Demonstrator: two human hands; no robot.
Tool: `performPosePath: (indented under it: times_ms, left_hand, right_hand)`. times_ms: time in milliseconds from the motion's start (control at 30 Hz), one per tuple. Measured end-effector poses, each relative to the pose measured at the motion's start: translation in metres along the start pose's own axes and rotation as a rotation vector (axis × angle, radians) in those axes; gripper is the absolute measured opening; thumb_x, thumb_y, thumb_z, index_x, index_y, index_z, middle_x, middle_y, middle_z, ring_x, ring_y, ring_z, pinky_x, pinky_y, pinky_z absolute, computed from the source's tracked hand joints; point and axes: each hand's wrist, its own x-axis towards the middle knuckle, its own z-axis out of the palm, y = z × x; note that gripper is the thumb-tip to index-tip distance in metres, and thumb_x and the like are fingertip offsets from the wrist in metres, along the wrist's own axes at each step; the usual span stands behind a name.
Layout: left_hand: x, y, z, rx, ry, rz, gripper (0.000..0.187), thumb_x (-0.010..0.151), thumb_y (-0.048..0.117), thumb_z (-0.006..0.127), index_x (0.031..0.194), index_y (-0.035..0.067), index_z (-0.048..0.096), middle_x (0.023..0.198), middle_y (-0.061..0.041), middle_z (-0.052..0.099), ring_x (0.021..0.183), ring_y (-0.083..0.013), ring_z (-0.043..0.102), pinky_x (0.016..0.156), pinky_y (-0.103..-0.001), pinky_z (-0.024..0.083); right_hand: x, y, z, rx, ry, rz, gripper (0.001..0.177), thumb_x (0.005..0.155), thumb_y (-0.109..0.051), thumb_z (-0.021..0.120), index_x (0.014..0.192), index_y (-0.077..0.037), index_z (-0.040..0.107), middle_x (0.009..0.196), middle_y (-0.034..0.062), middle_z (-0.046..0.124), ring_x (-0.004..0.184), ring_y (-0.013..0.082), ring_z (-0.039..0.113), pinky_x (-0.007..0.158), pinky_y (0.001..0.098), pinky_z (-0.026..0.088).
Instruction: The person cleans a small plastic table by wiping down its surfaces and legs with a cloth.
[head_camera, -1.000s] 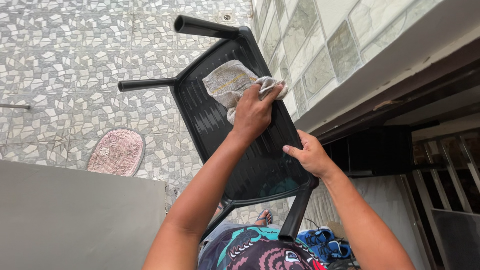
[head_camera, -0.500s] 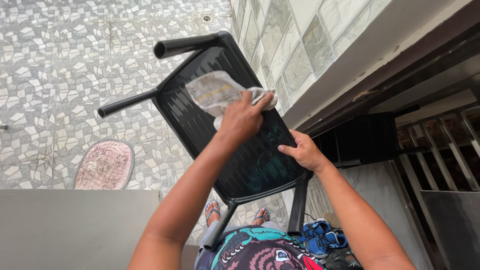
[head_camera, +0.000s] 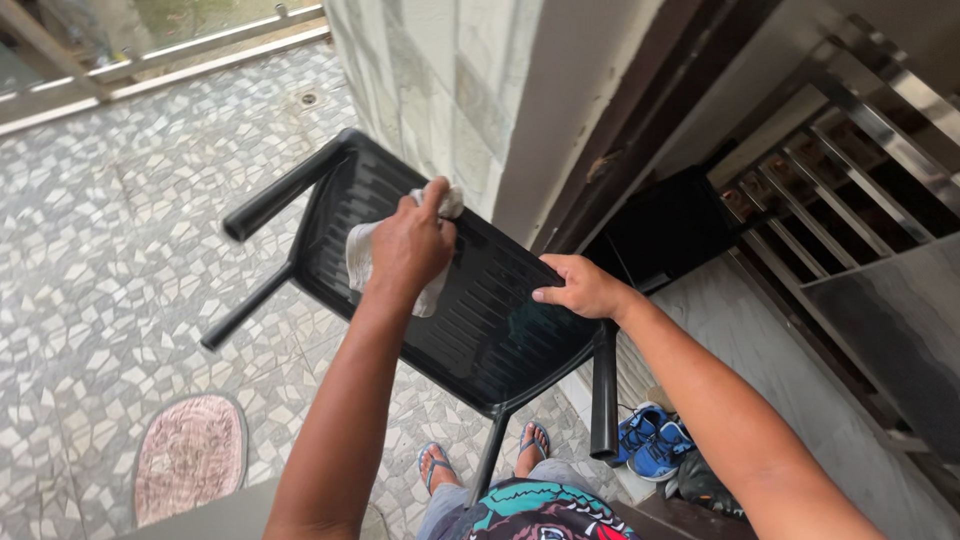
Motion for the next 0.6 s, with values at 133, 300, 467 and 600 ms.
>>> performPosePath:
  times_ms: [133,300,467,600]
  left_hand:
    - [0.003,0.003,-0.013,0.052,-0.008,-0.016,0.047,0.109,0.032,0.08,0.154,0.023,0.068,0.121,-0.029,0.086,0.105,-0.0529,0.087,0.089,-0.064,0.068]
    - [-0.009,0.015,-0.011,0.082,-0.092,-0.159,0.037,0.113,0.033,0.077,0.146,0.018,0.069,0.108,-0.025,0.087,0.1,-0.0507,0.088,0.088,-0.065,0.067]
    - [-0.027,0.035,0.012,0.013,-0.123,-0.282,0.04,0.111,0.029,0.078,0.147,0.017,0.067,0.106,-0.025,0.085,0.093,-0.0466,0.089,0.08,-0.06,0.069]
    - [-0.047,0.035,0.033,-0.053,0.086,-0.194,0.039,0.109,0.028,0.083,0.143,0.015,0.069,0.107,-0.025,0.086,0.095,-0.0489,0.088,0.081,-0.059,0.068]
  right_hand:
    - [0.004,-0.025,-0.021,-0.132,-0.068,-0.035,0.039,0.107,-0.01,0.088,0.145,0.0,0.086,0.133,0.0111,0.096,0.127,0.0211,0.09,0.117,0.0392,0.068]
    - [0.012,-0.065,-0.028,-0.342,-0.133,0.05,0.045,0.102,-0.012,0.091,0.146,-0.007,0.083,0.132,0.0129,0.095,0.124,0.0259,0.091,0.112,0.0415,0.07]
    - [0.034,-0.096,0.017,-0.759,-0.03,0.12,0.058,0.094,0.006,0.076,0.149,-0.012,0.078,0.134,0.0184,0.089,0.129,0.0357,0.086,0.112,0.0493,0.067]
    - [0.038,-0.092,0.042,-0.882,0.16,-0.093,0.035,0.1,0.0,0.074,0.134,-0.007,0.079,0.131,0.016,0.089,0.126,0.0423,0.085,0.107,0.0574,0.065]
